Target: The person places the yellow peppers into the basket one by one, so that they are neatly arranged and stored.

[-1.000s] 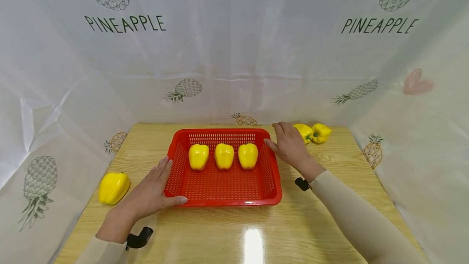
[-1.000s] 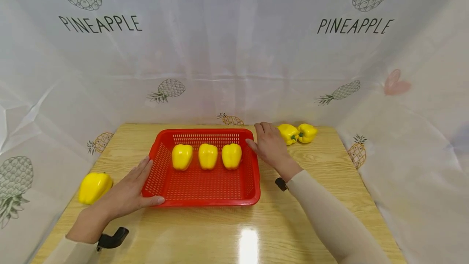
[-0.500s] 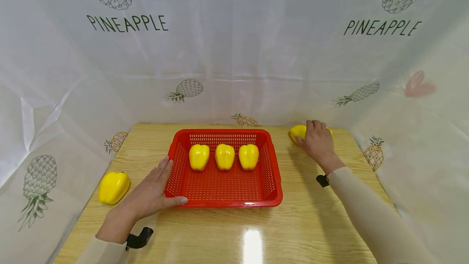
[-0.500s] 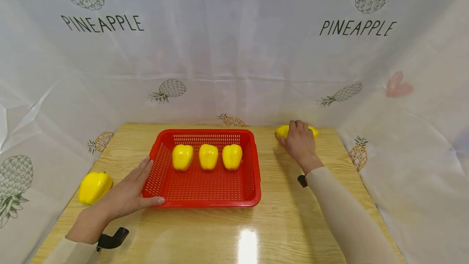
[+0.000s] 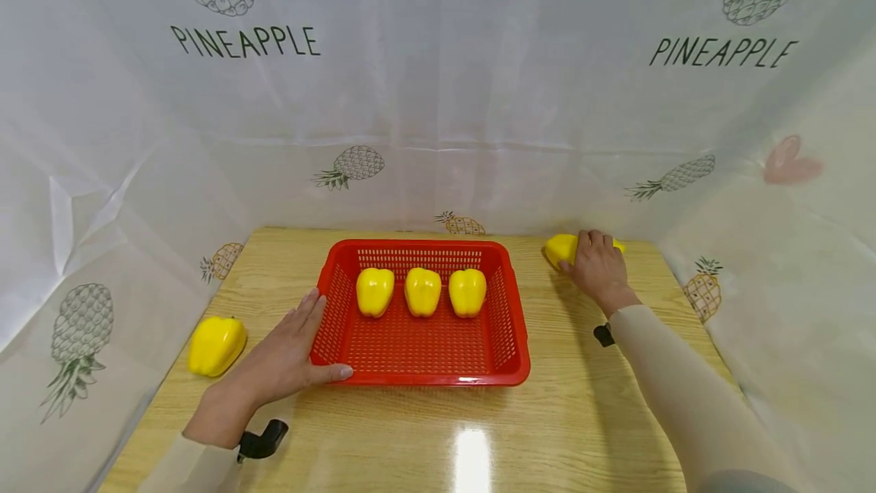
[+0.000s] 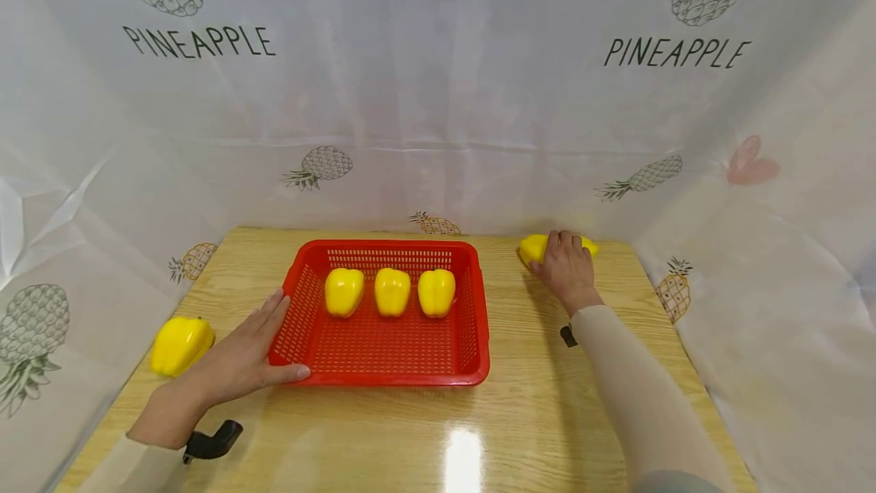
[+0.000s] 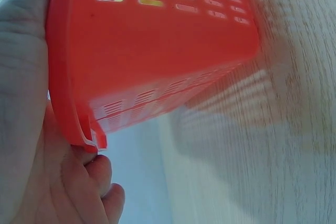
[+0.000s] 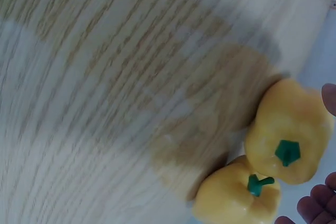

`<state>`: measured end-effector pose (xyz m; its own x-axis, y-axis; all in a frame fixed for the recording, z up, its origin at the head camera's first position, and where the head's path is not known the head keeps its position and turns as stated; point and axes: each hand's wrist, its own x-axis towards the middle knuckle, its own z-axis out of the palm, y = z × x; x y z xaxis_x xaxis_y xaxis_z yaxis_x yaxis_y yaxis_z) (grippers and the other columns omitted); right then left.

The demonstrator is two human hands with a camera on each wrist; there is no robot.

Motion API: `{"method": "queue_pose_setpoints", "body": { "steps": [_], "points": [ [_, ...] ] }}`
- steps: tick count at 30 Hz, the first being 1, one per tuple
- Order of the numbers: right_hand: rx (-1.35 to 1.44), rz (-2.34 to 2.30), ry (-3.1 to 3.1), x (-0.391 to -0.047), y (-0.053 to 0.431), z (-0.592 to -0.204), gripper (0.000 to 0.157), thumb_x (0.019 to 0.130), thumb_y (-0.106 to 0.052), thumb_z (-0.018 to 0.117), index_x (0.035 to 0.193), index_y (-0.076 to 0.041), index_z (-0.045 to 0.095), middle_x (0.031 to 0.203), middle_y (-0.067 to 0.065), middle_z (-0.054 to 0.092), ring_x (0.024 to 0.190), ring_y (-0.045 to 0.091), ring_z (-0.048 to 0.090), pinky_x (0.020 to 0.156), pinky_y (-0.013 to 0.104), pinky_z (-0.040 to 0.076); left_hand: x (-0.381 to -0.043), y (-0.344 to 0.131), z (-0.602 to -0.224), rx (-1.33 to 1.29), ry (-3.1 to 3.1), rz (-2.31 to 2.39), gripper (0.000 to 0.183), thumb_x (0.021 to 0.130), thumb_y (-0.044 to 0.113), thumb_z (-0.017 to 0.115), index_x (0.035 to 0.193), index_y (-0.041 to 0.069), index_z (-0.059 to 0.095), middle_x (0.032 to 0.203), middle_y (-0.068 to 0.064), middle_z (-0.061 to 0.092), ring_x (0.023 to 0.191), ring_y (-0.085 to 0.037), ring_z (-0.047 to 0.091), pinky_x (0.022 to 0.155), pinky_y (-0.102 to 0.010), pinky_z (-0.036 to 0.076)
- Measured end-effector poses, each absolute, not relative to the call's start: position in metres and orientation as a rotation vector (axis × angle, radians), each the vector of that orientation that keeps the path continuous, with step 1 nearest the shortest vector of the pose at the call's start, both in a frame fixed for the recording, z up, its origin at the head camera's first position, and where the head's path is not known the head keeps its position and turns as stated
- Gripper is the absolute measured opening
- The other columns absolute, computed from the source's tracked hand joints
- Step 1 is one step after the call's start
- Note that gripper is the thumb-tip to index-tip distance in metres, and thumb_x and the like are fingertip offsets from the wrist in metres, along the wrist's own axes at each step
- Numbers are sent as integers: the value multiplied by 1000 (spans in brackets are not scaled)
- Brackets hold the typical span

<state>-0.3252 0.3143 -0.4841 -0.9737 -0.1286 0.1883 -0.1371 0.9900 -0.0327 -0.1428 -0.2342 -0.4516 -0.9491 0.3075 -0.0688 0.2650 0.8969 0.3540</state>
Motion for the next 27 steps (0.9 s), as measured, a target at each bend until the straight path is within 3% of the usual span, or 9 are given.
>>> {"method": "queue_pose_setpoints", "body": {
  "steps": [12, 27],
  "points": [
    [153, 48, -2985, -329, 313, -489, 71, 103, -40, 66, 137, 17, 41, 127, 36, 48, 115, 53, 49, 89, 65, 51, -144, -232, -452, 420, 2929, 526, 133, 81, 82, 69, 166, -7, 16, 175, -25, 11, 158, -50, 22, 126, -65, 26],
    [278, 28, -2909, -322, 317, -499, 67, 99, -32, 75, 136, 15, 45, 133, 35, 52, 118, 54, 51, 97, 64, 51, -144, -234, -452, 410, 2913, 529, 134, 81, 84, 68, 166, -6, 15, 176, -25, 9, 158, -51, 21, 126, -65, 26]
  ]
}}
